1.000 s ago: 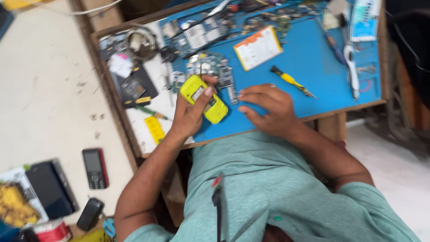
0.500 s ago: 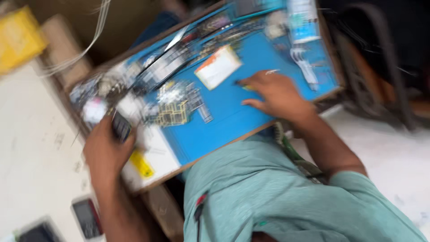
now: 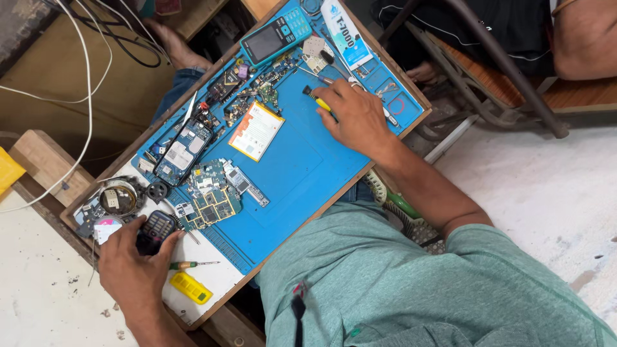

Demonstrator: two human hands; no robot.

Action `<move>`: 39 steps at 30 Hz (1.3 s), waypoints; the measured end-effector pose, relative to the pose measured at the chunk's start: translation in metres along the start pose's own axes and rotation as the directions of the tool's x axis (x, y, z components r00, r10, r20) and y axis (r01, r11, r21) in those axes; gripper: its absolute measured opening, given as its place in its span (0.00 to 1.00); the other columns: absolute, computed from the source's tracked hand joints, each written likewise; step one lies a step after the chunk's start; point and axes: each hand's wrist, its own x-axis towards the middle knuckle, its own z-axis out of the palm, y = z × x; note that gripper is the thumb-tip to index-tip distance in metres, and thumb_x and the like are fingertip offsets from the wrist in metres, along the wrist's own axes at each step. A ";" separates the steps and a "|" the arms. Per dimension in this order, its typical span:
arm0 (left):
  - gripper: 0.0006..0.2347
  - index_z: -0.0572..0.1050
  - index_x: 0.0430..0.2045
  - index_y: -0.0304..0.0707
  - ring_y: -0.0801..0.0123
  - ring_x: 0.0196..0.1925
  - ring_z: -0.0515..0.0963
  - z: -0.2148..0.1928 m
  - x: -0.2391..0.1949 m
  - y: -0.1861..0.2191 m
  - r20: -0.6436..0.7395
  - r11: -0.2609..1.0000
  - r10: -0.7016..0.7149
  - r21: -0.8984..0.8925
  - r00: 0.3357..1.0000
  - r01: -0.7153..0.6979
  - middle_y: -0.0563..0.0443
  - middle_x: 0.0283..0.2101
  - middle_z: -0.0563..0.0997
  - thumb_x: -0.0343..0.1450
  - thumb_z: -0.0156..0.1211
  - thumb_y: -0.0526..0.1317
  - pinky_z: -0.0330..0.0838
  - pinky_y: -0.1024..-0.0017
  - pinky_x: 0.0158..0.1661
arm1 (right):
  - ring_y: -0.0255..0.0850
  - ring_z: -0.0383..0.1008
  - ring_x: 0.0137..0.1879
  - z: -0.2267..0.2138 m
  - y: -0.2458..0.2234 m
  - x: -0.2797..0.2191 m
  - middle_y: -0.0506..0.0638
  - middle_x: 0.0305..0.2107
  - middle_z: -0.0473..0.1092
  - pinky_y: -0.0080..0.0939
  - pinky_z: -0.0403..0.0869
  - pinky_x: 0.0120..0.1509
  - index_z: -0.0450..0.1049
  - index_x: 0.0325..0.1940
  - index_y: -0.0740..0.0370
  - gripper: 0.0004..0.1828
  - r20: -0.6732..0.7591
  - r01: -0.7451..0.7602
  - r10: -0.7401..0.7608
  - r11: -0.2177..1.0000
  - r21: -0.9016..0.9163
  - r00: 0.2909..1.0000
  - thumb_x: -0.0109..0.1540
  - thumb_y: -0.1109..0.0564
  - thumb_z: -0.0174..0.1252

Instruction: The person cleans a small green circuit board using a black toothbrush. They scrub various areas of the board, flip it over to clean the other side, and continue scrubbing while holding it in their hands.

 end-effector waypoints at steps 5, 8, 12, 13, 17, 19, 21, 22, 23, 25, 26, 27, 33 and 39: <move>0.28 0.80 0.48 0.36 0.54 0.55 0.79 -0.001 0.002 -0.006 -0.026 0.991 0.124 -0.039 0.992 -0.124 0.48 0.51 0.81 0.58 0.81 0.52 0.72 0.56 0.57 | 0.46 0.76 0.44 0.006 -0.001 -0.002 0.48 0.43 0.72 0.47 0.75 0.44 0.78 0.54 0.53 0.16 -0.030 0.018 -0.017 0.999 0.050 0.999 0.62 0.56 0.68; 0.30 0.80 0.51 0.35 0.53 0.56 0.78 0.000 0.002 -0.007 0.007 0.987 0.127 -0.096 0.992 -0.126 0.48 0.53 0.81 0.57 0.80 0.52 0.72 0.56 0.58 | 0.47 0.76 0.44 0.007 -0.003 -0.002 0.49 0.43 0.72 0.47 0.75 0.43 0.78 0.54 0.53 0.15 -0.011 0.001 -0.001 0.999 0.055 1.000 0.62 0.55 0.68; 0.32 0.80 0.51 0.34 0.50 0.58 0.78 -0.002 0.002 -0.006 0.004 0.983 0.142 -0.115 0.990 -0.140 0.45 0.58 0.79 0.55 0.79 0.51 0.71 0.55 0.59 | 0.47 0.76 0.46 0.007 -0.003 0.000 0.49 0.43 0.72 0.47 0.76 0.45 0.78 0.53 0.53 0.16 -0.014 -0.009 0.010 0.997 0.076 1.000 0.62 0.54 0.69; 0.32 0.80 0.51 0.34 0.50 0.59 0.78 -0.002 0.002 -0.006 0.006 0.983 0.142 -0.115 0.990 -0.141 0.45 0.58 0.79 0.55 0.79 0.51 0.71 0.54 0.59 | 0.48 0.76 0.47 0.008 -0.003 0.001 0.50 0.44 0.72 0.47 0.76 0.46 0.78 0.54 0.53 0.16 -0.015 -0.008 0.009 0.997 0.079 1.000 0.62 0.53 0.69; 0.33 0.79 0.52 0.33 0.50 0.61 0.77 -0.004 0.004 -0.002 0.002 0.981 0.154 -0.123 0.988 -0.153 0.44 0.60 0.78 0.55 0.80 0.52 0.71 0.54 0.61 | 0.48 0.76 0.47 0.008 -0.002 0.001 0.51 0.44 0.72 0.47 0.76 0.47 0.77 0.54 0.54 0.17 0.003 -0.030 0.030 0.993 0.110 1.000 0.61 0.52 0.69; 0.34 0.79 0.51 0.34 0.50 0.60 0.77 -0.006 0.004 0.001 0.030 0.984 0.132 -0.120 0.991 -0.128 0.43 0.59 0.78 0.52 0.80 0.52 0.71 0.54 0.60 | 0.48 0.76 0.47 0.008 -0.001 0.000 0.51 0.44 0.72 0.48 0.76 0.47 0.77 0.54 0.54 0.17 0.013 -0.031 0.030 0.994 0.109 0.999 0.61 0.52 0.69; 0.36 0.80 0.51 0.34 0.50 0.59 0.77 -0.008 0.004 0.004 0.046 0.986 0.130 -0.109 0.990 -0.125 0.43 0.60 0.78 0.50 0.80 0.53 0.71 0.54 0.60 | 0.48 0.76 0.48 0.007 0.000 0.000 0.51 0.45 0.72 0.48 0.76 0.48 0.77 0.54 0.53 0.17 0.011 -0.012 0.011 0.994 0.107 1.000 0.61 0.53 0.68; 0.36 0.80 0.51 0.34 0.49 0.60 0.76 -0.009 0.003 0.005 0.049 0.986 0.138 -0.099 0.989 -0.132 0.43 0.60 0.77 0.49 0.80 0.53 0.70 0.54 0.60 | 0.48 0.76 0.48 0.006 0.001 0.000 0.50 0.45 0.72 0.48 0.76 0.49 0.77 0.54 0.53 0.16 0.005 0.008 -0.008 0.994 0.107 1.000 0.62 0.54 0.68; 0.37 0.80 0.51 0.35 0.49 0.60 0.76 -0.011 0.003 0.006 0.052 0.986 0.145 -0.089 0.988 -0.140 0.43 0.60 0.77 0.48 0.80 0.53 0.70 0.53 0.60 | 0.47 0.76 0.49 0.005 0.002 -0.001 0.50 0.46 0.72 0.47 0.77 0.50 0.77 0.54 0.52 0.16 -0.001 0.028 -0.028 0.994 0.106 1.000 0.62 0.55 0.67; 0.37 0.80 0.51 0.35 0.49 0.60 0.76 -0.013 0.003 0.008 0.061 0.985 0.150 -0.101 0.987 -0.143 0.42 0.61 0.77 0.48 0.79 0.54 0.71 0.53 0.60 | 0.49 0.76 0.47 0.002 0.004 -0.001 0.50 0.44 0.72 0.49 0.76 0.47 0.78 0.54 0.54 0.16 0.025 0.001 -0.003 0.997 0.076 1.000 0.61 0.56 0.67; 0.37 0.79 0.51 0.35 0.49 0.60 0.76 -0.014 0.004 0.008 0.064 0.984 0.153 -0.106 0.986 -0.146 0.42 0.61 0.77 0.49 0.79 0.54 0.71 0.53 0.60 | 0.50 0.76 0.47 0.000 0.006 0.000 0.51 0.42 0.72 0.50 0.76 0.46 0.78 0.54 0.54 0.16 0.036 -0.011 0.009 0.998 0.061 0.999 0.61 0.56 0.67; 0.38 0.79 0.51 0.36 0.48 0.60 0.76 -0.014 0.004 0.009 0.085 0.987 0.151 -0.076 0.985 -0.144 0.41 0.61 0.76 0.48 0.79 0.55 0.71 0.52 0.59 | 0.49 0.76 0.45 0.000 0.006 0.001 0.51 0.43 0.72 0.49 0.76 0.45 0.78 0.54 0.54 0.16 0.039 -0.027 0.025 0.998 0.056 0.999 0.62 0.56 0.67; 0.40 0.77 0.55 0.37 0.42 0.62 0.73 -0.017 -0.017 0.006 0.062 0.983 0.185 -0.027 0.981 -0.184 0.35 0.64 0.71 0.49 0.78 0.58 0.69 0.48 0.59 | 0.46 0.77 0.44 -0.003 0.007 0.002 0.51 0.43 0.72 0.46 0.75 0.43 0.78 0.52 0.56 0.14 -0.038 -0.032 0.032 0.999 0.013 0.999 0.63 0.55 0.69; 0.38 0.75 0.58 0.38 0.40 0.66 0.71 -0.016 -0.042 -0.011 -0.017 0.988 0.141 -0.054 0.990 -0.142 0.33 0.67 0.68 0.54 0.78 0.56 0.69 0.48 0.61 | 0.39 0.74 0.32 -0.029 0.033 0.006 0.50 0.37 0.74 0.41 0.72 0.38 0.80 0.51 0.59 0.10 -0.207 -0.184 0.199 0.979 0.090 0.958 0.66 0.59 0.68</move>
